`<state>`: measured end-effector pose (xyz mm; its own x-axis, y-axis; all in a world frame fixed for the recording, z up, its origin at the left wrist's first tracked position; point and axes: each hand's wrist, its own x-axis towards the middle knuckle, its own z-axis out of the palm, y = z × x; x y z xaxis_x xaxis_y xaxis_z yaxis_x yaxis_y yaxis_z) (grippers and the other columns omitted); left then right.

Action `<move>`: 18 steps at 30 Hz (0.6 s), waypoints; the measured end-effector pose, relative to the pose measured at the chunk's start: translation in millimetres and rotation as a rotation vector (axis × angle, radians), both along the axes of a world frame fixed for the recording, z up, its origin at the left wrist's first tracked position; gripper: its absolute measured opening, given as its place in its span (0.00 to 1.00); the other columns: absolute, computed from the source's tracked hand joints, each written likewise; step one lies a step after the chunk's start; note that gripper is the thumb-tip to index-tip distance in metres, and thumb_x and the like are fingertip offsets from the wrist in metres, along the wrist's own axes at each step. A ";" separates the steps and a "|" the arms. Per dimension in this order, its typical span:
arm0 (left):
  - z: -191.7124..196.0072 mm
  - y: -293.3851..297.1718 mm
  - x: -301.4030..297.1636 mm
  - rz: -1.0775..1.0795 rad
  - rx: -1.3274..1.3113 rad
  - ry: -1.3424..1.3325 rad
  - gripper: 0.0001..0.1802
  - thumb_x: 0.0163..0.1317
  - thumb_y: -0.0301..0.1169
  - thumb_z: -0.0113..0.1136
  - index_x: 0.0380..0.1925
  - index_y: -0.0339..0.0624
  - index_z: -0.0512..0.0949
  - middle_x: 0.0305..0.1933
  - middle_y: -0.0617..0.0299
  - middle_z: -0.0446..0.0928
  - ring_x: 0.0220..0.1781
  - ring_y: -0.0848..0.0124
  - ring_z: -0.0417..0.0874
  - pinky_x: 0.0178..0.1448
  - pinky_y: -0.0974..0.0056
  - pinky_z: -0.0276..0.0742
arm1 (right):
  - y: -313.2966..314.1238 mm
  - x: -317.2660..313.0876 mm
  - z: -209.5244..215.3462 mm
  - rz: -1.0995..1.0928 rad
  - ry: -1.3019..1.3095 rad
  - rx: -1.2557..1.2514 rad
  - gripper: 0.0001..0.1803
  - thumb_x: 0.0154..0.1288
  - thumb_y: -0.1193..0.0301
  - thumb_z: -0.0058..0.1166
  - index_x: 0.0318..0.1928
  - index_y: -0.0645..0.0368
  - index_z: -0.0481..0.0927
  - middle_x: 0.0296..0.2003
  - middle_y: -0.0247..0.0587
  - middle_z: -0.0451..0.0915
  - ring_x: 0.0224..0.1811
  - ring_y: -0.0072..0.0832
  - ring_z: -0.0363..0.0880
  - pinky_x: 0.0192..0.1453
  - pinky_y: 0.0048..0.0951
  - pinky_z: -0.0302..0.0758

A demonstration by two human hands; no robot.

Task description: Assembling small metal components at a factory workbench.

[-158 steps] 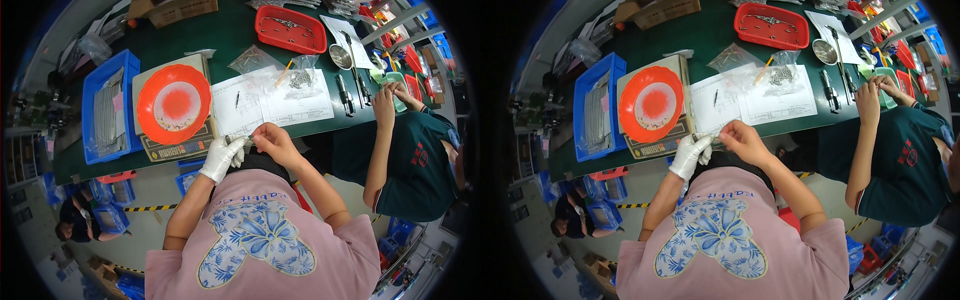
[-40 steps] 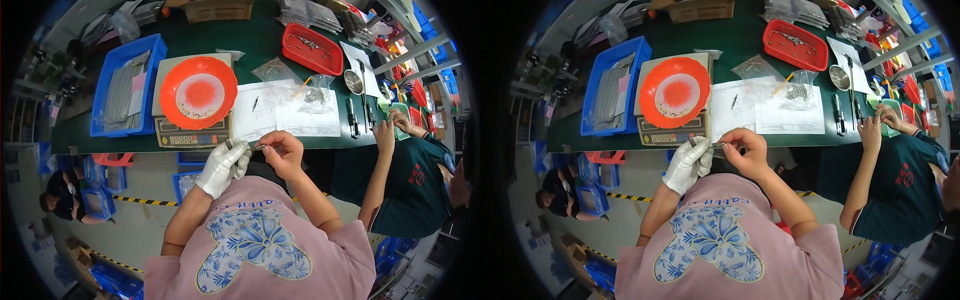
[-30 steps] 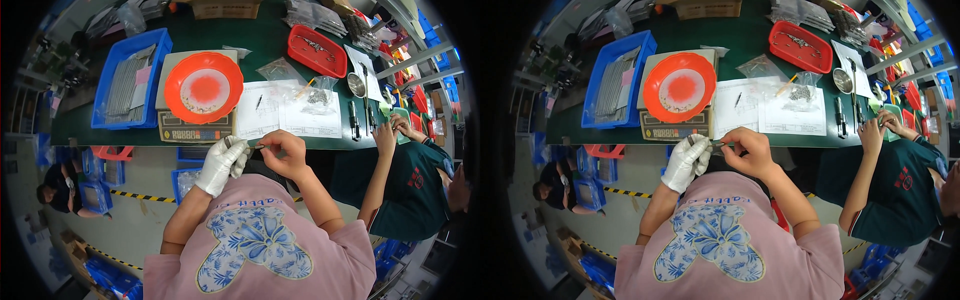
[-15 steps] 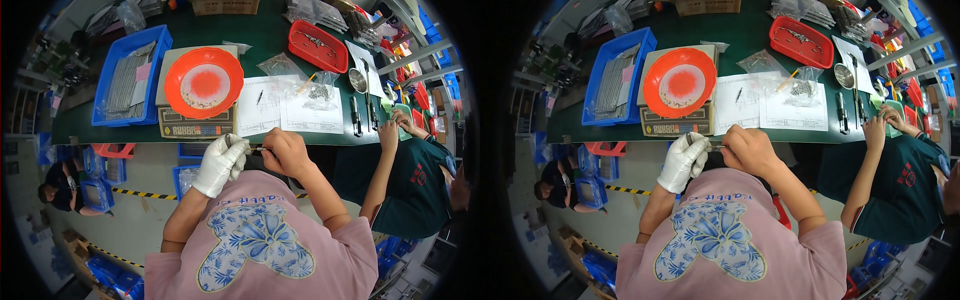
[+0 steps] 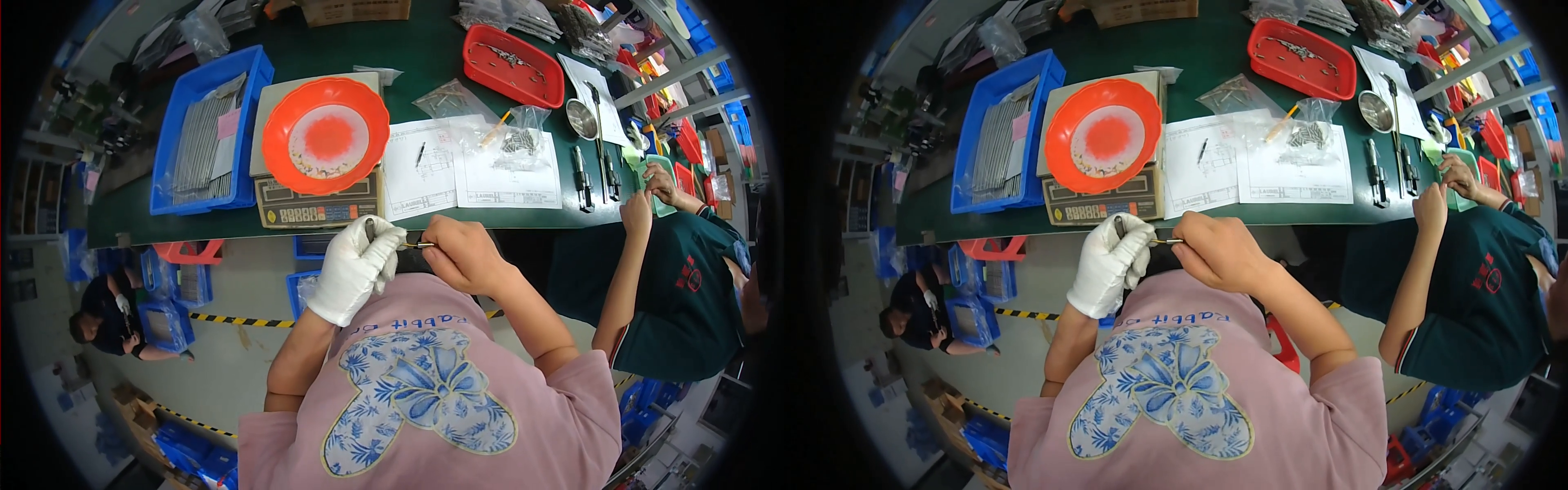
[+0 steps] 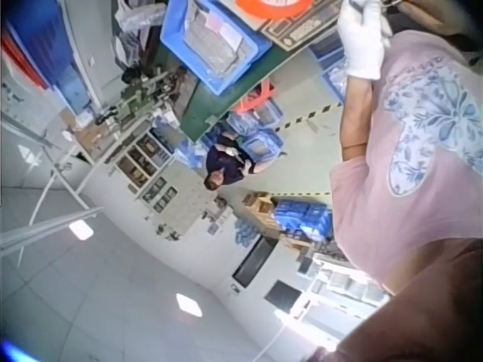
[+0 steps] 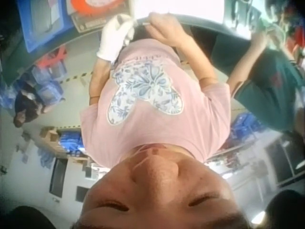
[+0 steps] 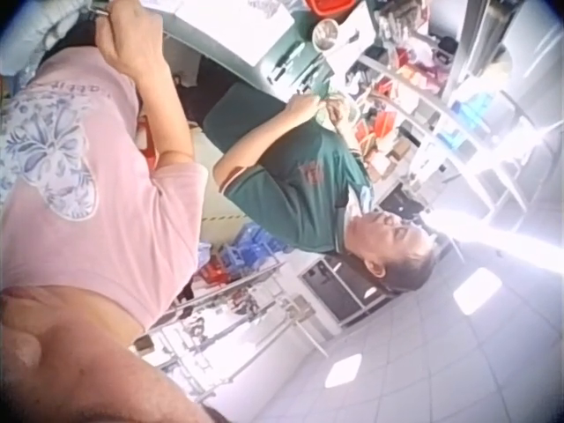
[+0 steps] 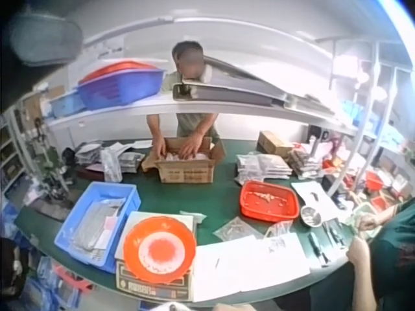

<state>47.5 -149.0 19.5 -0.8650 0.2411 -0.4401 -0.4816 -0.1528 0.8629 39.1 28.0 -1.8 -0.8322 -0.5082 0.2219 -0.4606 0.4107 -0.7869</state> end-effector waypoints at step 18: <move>-6.5 3.0 0.1 -0.050 -0.086 0.180 0.07 0.50 0.22 0.59 0.30 0.34 0.74 0.24 0.63 0.75 0.24 0.79 0.74 0.26 0.76 0.71 | -3.2 5.2 -3.6 0.033 -0.468 -0.320 0.16 0.63 0.68 0.37 0.21 0.62 0.70 0.16 0.38 0.69 0.17 0.26 0.66 0.24 0.25 0.64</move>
